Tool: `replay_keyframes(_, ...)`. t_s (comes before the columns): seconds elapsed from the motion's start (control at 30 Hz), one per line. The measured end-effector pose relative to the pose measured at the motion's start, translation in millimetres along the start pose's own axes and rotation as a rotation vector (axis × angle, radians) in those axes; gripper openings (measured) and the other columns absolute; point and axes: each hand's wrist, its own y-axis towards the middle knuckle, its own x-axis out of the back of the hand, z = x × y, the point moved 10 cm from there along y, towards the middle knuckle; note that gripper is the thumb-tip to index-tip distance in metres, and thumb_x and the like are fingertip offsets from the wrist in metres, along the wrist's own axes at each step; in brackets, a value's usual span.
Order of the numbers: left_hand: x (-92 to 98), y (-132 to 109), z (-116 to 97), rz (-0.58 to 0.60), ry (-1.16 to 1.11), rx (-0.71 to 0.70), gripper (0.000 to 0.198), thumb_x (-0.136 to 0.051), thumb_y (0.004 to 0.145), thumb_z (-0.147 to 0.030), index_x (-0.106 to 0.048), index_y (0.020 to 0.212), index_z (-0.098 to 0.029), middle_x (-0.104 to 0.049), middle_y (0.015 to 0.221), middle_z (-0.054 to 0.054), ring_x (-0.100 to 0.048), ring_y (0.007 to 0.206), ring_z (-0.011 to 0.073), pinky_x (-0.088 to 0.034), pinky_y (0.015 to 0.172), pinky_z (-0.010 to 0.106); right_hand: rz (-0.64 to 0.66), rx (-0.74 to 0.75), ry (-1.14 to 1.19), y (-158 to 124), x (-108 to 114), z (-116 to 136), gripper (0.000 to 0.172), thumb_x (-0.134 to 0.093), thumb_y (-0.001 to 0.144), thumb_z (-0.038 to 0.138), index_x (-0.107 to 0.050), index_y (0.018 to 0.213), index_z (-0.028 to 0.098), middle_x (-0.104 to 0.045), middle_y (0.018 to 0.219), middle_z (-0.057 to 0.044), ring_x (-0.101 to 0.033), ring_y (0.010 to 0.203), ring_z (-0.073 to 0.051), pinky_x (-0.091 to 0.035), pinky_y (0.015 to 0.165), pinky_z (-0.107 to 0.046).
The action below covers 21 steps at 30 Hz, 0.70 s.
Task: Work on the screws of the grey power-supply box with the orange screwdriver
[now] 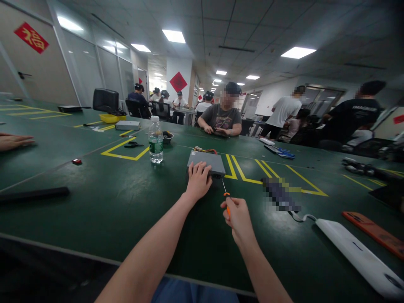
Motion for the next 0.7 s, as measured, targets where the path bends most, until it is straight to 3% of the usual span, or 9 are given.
replay_keyframes(0.1, -0.6, 0, 1, -0.006, -0.005, 0.006, 0.031, -0.048, 0.081, -0.024, -0.050, 0.112, -0.022, -0.051, 0.122, 0.006, -0.040, 0.121, 0.0227, -0.015, 0.109, 0.048, -0.007, -0.003, 0.070, 4, -5, -8, 0.016, -0.037, 0.083, 0.036, -0.038, 0.083, 0.021, -0.052, 0.062, 0.003, -0.043, 0.037, -0.009, -0.028, 0.030, -0.020)
replay_keyframes(0.17, -0.9, 0, 2, -0.009, -0.008, 0.007, 0.031, -0.048, 0.082, -0.025, -0.049, 0.112, -0.023, -0.051, 0.122, 0.006, -0.040, 0.121, 0.0223, -0.015, 0.109, 0.048, -0.034, 0.026, 0.078, 4, 0, -8, 0.017, -0.047, 0.075, 0.033, -0.040, 0.085, 0.021, -0.050, 0.063, 0.003, -0.046, 0.041, -0.010, -0.034, 0.031, -0.021)
replay_keyframes(0.3, -0.7, -1, 3, -0.013, -0.012, 0.005, 0.030, -0.048, 0.082, -0.025, -0.049, 0.112, -0.024, -0.052, 0.122, 0.006, -0.039, 0.121, 0.0213, -0.014, 0.110, 0.048, -0.094, 0.145, 0.035, -7, 16, 3, 0.034, -0.056, 0.063, 0.020, -0.046, 0.095, 0.021, -0.050, 0.095, -0.007, -0.059, 0.075, -0.019, -0.052, 0.058, -0.032)
replay_keyframes(0.37, -0.6, -1, 3, -0.011, -0.012, 0.003, 0.030, -0.047, 0.083, -0.025, -0.049, 0.113, -0.024, -0.051, 0.122, 0.006, -0.039, 0.122, 0.0211, -0.014, 0.110, 0.048, -0.069, 0.221, -0.015, -16, 17, 12, 0.031, -0.052, 0.067, 0.019, -0.049, 0.098, 0.021, -0.049, 0.100, -0.009, -0.059, 0.084, -0.022, -0.053, 0.065, -0.035)
replay_keyframes(0.53, -0.4, -1, 3, -0.006, -0.020, 0.002, 0.030, -0.047, 0.083, -0.025, -0.049, 0.113, -0.025, -0.051, 0.122, 0.005, -0.039, 0.122, 0.0208, -0.015, 0.110, 0.048, -0.126, 0.630, -0.503, -39, 14, 51, 0.023, -0.032, 0.086, 0.017, -0.048, 0.102, 0.017, -0.053, 0.102, -0.012, -0.059, 0.092, -0.022, -0.052, 0.074, -0.037)
replay_keyframes(0.7, -0.4, -1, 2, -0.009, -0.015, 0.001, 0.031, -0.047, 0.082, -0.024, -0.049, 0.113, -0.025, -0.052, 0.122, 0.005, -0.039, 0.122, 0.0213, -0.014, 0.110, 0.048, -0.211, 0.760, -0.683, -39, 24, 60, 0.022, -0.031, 0.090, 0.020, -0.049, 0.101, 0.015, -0.056, 0.102, -0.013, -0.058, 0.094, -0.021, -0.050, 0.078, -0.036)
